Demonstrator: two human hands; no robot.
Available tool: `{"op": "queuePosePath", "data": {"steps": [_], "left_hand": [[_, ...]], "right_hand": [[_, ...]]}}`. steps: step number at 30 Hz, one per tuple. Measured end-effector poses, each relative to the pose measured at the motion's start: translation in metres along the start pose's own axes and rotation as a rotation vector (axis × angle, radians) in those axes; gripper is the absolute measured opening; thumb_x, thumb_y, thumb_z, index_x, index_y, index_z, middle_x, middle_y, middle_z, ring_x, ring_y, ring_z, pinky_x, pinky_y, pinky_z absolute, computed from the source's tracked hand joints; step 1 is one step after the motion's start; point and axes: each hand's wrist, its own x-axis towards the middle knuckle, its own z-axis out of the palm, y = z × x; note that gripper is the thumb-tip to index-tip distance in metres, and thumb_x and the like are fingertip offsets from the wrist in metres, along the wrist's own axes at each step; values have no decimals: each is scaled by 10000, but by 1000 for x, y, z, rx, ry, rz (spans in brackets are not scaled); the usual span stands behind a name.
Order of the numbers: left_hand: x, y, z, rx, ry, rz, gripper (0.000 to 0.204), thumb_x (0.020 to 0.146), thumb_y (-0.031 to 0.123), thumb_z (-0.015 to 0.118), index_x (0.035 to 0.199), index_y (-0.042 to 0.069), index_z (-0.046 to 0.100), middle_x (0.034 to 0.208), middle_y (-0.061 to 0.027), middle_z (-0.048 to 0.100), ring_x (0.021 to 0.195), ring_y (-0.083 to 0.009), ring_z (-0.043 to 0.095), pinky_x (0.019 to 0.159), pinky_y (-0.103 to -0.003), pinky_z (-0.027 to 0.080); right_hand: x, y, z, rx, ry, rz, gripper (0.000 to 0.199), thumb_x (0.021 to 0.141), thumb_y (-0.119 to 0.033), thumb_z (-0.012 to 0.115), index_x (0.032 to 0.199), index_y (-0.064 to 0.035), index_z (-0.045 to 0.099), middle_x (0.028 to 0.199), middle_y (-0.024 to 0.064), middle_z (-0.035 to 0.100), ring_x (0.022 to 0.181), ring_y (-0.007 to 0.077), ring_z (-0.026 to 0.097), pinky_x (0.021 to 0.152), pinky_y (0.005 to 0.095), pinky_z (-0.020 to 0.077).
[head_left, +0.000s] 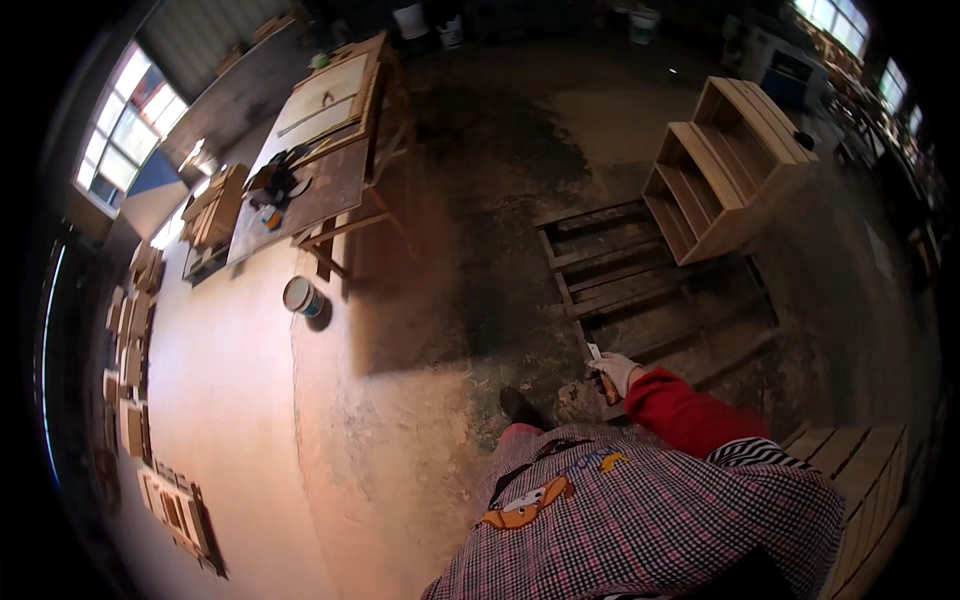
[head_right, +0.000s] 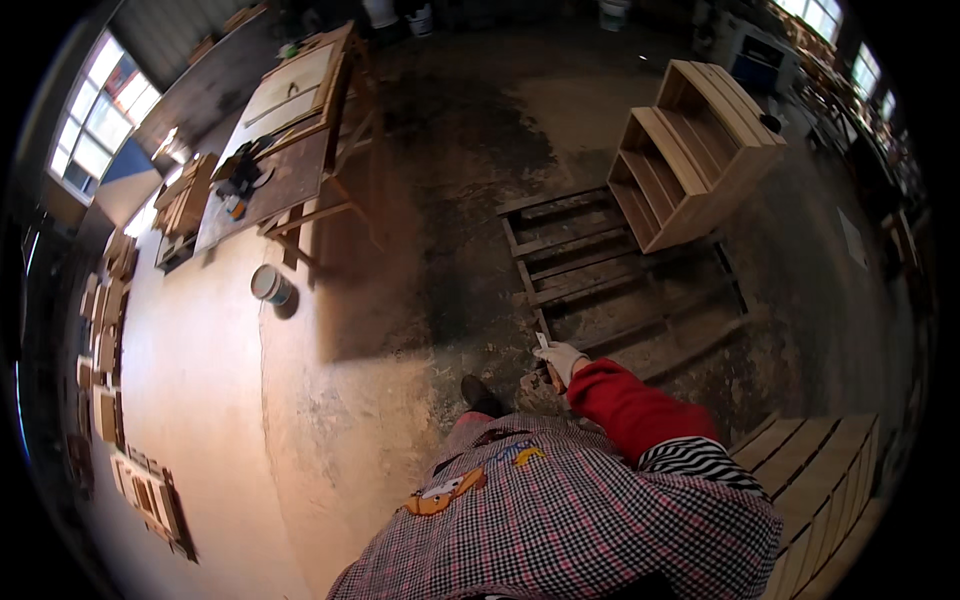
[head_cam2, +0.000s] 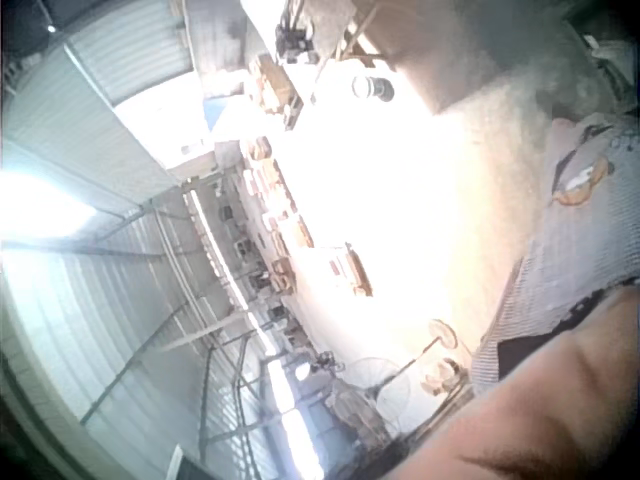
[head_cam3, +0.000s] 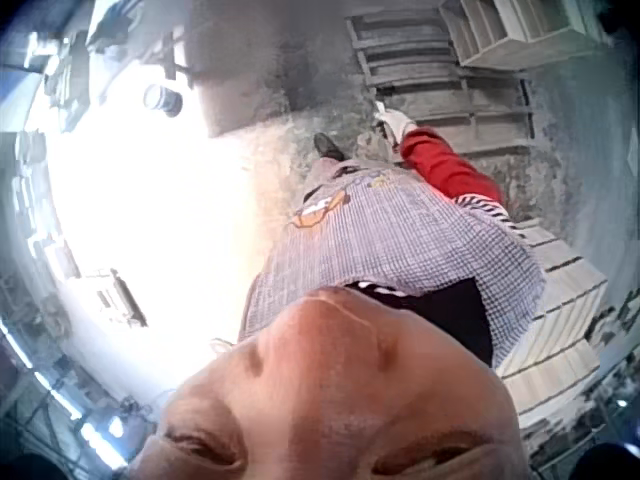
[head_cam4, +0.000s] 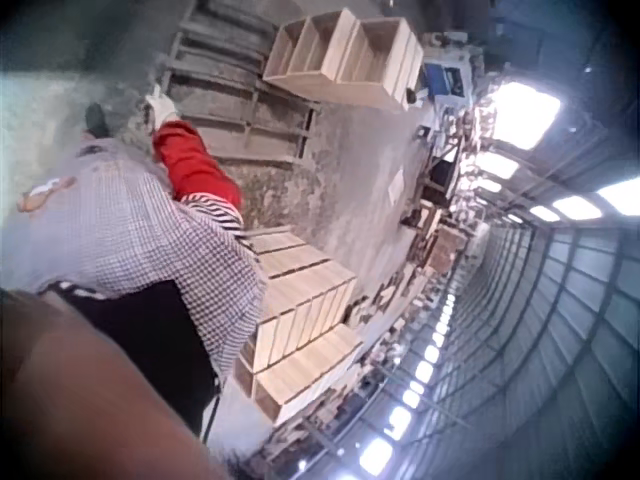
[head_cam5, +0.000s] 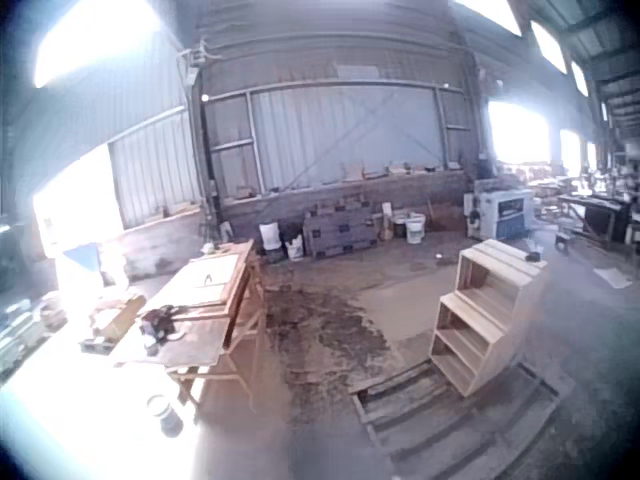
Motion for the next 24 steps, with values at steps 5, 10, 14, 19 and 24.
{"op": "queuePosePath", "data": {"steps": [5, 10, 14, 19, 24], "left_hand": [[-11, 296, 90, 264, -29, 245, 111, 883, 220, 490, 941, 141, 543, 734, -60, 526, 551, -229, 512, 484, -391, 450], [-160, 625, 295, 201, -443, 926, 191, 906, 278, 562, 1077, 194, 548, 873, -2, 566, 694, -173, 561, 571, -332, 484], [-304, 753, 468, 229, -628, 1109, 324, 934, 238, 538, 1245, 159, 495, 927, -6, 586, 766, -149, 572, 670, -309, 491], [-288, 831, 560, 496, -819, 989, 248, 875, 165, 519, 1120, 126, 508, 777, -49, 583, 618, -173, 580, 533, -331, 508], [-263, 856, 617, 781, -647, 597, 196, 841, 155, 510, 1026, 93, 522, 765, -72, 592, 584, -218, 582, 530, -365, 514]], "right_hand": [[84, -72, -20, -893, 72, -236, 406, 866, -162, 557, 1269, -114, 535, 1267, 118, 537, 1145, 293, 528, 951, 306, 430], [207, -84, -69, -1116, 217, -676, 437, 826, -106, 633, 1246, -25, 543, 1194, 131, 593, 1061, 282, 576, 862, 334, 472], [290, -125, -113, -1171, 239, -306, 430, 802, -132, 678, 1195, 7, 571, 1040, 168, 666, 949, 320, 633, 781, 375, 510], [264, -347, -65, -1021, 476, -471, 185, 838, -149, 541, 925, -87, 692, 920, 114, 687, 881, 297, 655, 749, 380, 493], [330, -481, -87, 287, 331, -386, 202, 884, -232, 566, 892, -39, 624, 787, 90, 632, 586, 225, 600, 504, 395, 472]]}}
